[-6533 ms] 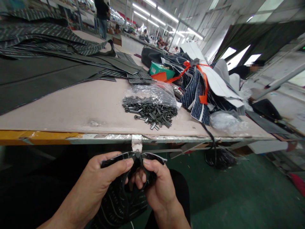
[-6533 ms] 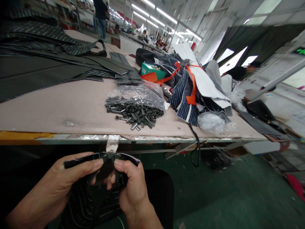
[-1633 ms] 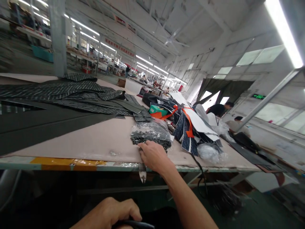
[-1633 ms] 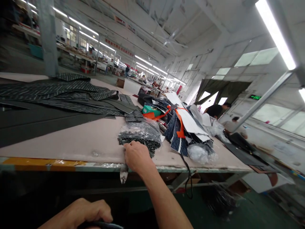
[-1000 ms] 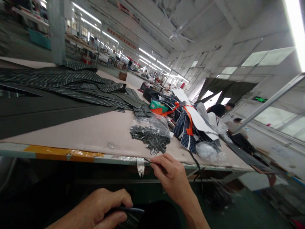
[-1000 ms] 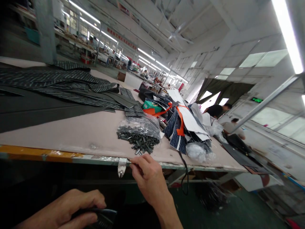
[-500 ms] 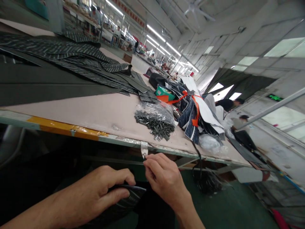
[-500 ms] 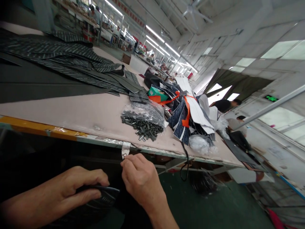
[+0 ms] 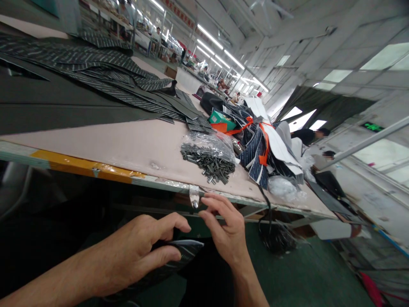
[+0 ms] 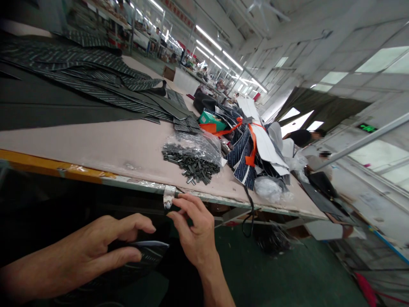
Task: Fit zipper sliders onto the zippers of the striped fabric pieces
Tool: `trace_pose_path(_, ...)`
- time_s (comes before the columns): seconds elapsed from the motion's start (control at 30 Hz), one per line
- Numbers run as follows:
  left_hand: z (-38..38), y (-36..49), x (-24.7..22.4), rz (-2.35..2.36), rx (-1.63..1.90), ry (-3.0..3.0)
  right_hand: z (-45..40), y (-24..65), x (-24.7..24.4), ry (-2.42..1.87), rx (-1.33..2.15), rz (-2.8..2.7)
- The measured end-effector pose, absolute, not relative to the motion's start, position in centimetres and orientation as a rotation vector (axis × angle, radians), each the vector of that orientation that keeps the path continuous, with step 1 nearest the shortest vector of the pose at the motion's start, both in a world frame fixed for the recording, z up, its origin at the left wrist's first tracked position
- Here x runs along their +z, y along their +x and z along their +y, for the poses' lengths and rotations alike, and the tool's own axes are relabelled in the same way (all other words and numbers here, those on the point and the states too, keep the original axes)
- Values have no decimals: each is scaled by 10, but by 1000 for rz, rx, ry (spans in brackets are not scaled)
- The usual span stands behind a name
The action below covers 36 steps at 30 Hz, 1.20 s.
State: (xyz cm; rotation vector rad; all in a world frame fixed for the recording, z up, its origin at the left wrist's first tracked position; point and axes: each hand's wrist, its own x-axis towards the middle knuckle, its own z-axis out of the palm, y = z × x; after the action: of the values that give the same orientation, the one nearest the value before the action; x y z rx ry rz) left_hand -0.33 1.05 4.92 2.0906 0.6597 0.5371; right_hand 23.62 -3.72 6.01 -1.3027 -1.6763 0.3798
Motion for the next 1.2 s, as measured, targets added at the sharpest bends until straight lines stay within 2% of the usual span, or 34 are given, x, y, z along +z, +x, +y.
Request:
trace_pose_path(0.13, 10, 7, 49, 613, 518, 2012, -64, 224, 42, -1120, 998, -1376)
trace_pose_path(0.2, 10, 13, 48, 579, 494, 1943, -74, 211, 35, -1163, 1114, -1333)
trace_pose_path(0.47, 17, 22, 49, 784, 446, 1502, -78, 198, 30, -1340, 900, -1022)
trace_pose_path(0.6, 17, 24, 39, 790, 418, 1228, -81, 203, 28, -1273, 896, -1084)
trace_pose_path(0.8, 16, 30, 26, 764, 391, 875, -88, 202, 25, -1037, 615, -1363)
trace_pose_path(0.97, 13, 28, 24, 804, 495, 773, -82, 194, 23, -1162, 457, -1154)
trace_pose_path(1.07, 8, 26, 26, 804, 529, 823, -75, 191, 19, -1260, 503, -996)
trace_pose_path(1.2, 3, 27, 31, 913, 541, 874, -72, 191, 15, -1249, 753, -973)
